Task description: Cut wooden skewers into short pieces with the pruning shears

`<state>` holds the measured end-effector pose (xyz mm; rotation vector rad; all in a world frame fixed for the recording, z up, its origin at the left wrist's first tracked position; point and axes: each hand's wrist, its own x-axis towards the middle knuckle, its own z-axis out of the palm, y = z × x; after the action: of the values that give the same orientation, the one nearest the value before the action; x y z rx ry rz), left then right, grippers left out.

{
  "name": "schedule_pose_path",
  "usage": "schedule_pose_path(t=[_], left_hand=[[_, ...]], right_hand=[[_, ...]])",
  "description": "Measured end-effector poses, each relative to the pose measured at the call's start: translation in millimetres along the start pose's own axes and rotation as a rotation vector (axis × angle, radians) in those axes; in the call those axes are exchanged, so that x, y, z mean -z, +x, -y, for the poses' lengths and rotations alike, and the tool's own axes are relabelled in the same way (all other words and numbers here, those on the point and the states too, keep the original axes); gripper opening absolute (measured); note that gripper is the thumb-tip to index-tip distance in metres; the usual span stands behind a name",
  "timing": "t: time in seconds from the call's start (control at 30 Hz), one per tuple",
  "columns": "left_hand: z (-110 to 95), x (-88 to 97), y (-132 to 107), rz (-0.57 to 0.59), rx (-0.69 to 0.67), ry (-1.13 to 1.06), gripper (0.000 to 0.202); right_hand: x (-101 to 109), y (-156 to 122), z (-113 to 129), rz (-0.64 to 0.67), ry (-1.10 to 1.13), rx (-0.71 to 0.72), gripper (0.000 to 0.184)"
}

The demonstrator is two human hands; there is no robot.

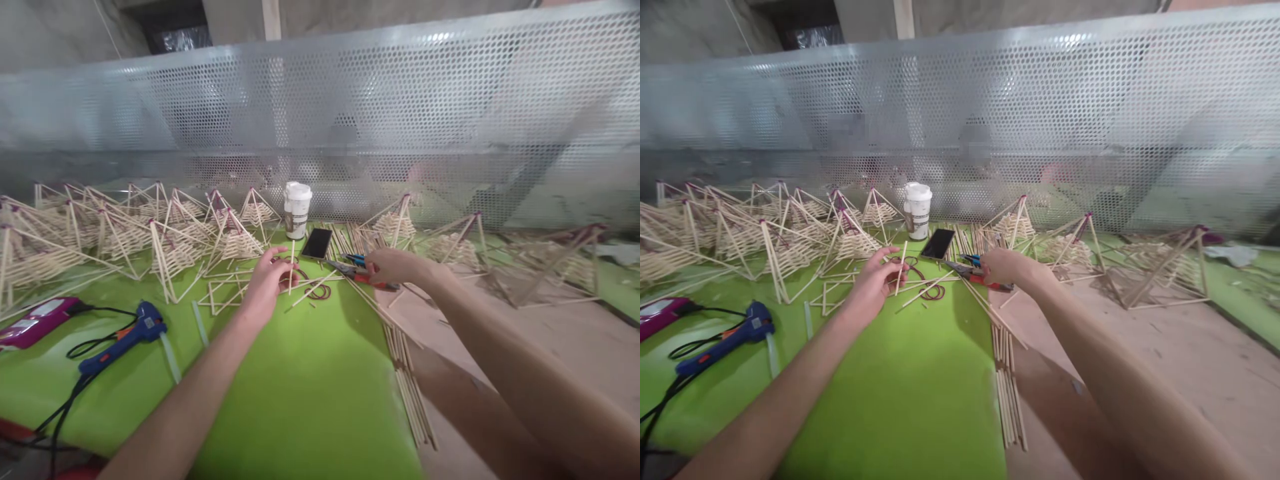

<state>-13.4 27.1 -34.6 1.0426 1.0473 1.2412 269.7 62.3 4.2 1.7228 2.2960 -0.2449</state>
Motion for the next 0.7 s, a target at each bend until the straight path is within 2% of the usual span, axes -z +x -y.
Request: schedule_pose_path(t=[0.2,0.4,0.7], left_hand=[[-0.4,-1.9,-0.2,-0.005,0.009,0.014,0.034],[4.2,2.0,3.0,0.019,0.001,0.041,0.030],[4.0,1.2,3.1,-0.013,0.023,0.016,0.029]], right_hand=[[2.2,-2.1,0.4,-0.015,0.007,-0.022,0.001],[2.2,-2.8,-4.0,-0.021,0.021,-0.010,0.012],[2.6,-5.3,-0.7,-0.015,-0.013,-0.003,0.009]])
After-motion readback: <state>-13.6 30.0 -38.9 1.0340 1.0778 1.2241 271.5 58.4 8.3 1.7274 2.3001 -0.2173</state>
